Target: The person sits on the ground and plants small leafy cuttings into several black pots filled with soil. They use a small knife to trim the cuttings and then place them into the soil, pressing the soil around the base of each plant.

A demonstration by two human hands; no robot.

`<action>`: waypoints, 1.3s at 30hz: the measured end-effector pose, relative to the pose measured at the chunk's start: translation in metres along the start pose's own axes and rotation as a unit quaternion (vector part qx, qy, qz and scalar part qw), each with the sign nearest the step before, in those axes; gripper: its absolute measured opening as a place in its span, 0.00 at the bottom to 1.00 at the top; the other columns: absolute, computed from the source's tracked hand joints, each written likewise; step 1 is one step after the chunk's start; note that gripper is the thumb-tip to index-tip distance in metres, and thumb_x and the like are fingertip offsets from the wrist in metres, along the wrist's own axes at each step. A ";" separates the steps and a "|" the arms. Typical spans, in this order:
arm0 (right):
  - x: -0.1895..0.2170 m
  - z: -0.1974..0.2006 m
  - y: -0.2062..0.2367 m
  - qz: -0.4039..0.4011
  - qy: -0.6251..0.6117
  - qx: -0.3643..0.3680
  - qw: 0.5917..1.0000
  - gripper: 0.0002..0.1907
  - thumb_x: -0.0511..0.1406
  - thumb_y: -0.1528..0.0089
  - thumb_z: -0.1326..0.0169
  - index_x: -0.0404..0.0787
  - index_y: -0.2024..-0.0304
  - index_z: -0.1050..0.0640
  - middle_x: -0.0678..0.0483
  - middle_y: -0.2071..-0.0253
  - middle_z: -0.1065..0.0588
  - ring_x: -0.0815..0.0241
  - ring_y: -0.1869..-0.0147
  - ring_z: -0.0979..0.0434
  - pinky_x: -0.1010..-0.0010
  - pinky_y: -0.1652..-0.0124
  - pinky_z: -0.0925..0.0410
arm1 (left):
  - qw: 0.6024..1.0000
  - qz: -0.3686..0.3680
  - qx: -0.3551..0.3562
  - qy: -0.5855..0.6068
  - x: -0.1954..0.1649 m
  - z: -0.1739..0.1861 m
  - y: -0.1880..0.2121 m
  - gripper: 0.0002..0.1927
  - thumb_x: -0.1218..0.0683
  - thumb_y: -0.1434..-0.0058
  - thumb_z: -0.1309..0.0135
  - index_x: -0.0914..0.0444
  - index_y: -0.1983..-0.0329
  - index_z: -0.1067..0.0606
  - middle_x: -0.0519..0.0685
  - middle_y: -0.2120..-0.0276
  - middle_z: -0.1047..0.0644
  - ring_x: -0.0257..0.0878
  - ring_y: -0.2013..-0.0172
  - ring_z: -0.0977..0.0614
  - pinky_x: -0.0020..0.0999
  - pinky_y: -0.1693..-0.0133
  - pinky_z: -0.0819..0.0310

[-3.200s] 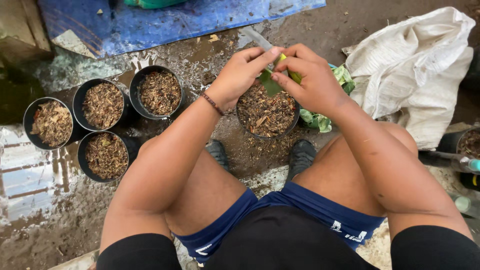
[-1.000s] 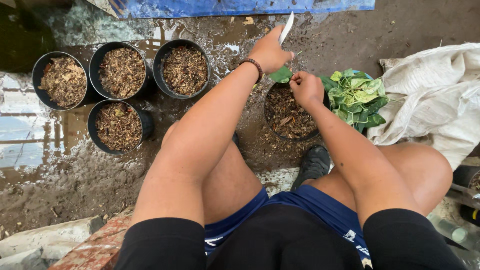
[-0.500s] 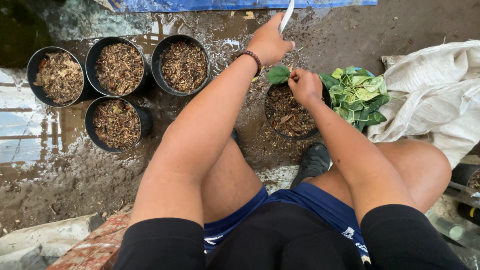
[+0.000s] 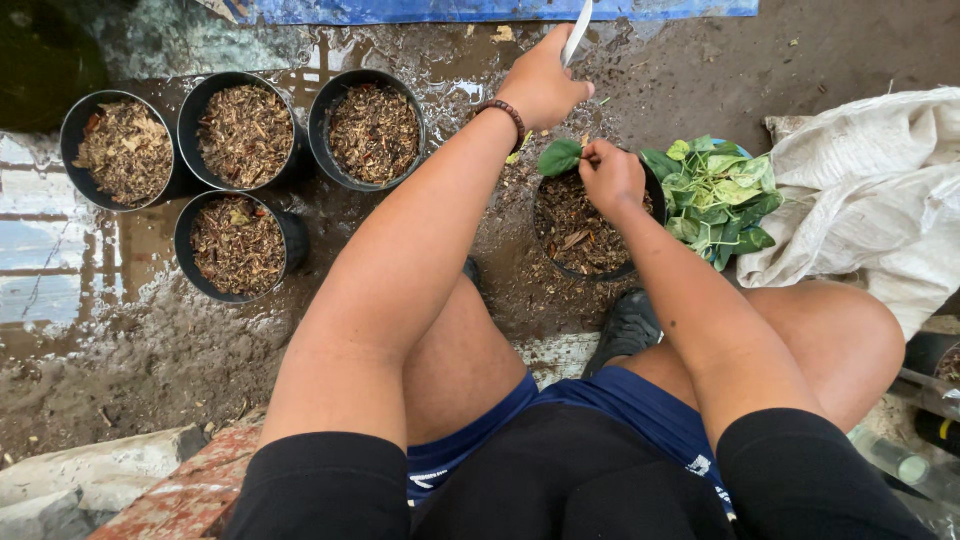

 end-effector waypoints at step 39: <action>-0.022 -0.018 0.006 -0.040 0.080 0.062 0.994 0.09 0.41 0.39 0.38 0.46 0.60 0.15 0.49 0.63 0.19 0.46 0.58 0.19 0.56 0.56 0.27 | 0.997 0.024 0.025 -0.074 0.019 -0.019 0.012 0.32 0.50 0.44 0.35 0.57 0.37 0.31 0.51 0.58 0.18 0.43 0.57 0.16 0.39 0.53 0.22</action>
Point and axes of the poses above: each hand's wrist, its own y-axis away from the middle knuckle, its own z-axis out of the back of the hand, x = y × z, the point moved 10 cm from there along -y, towards the middle knuckle
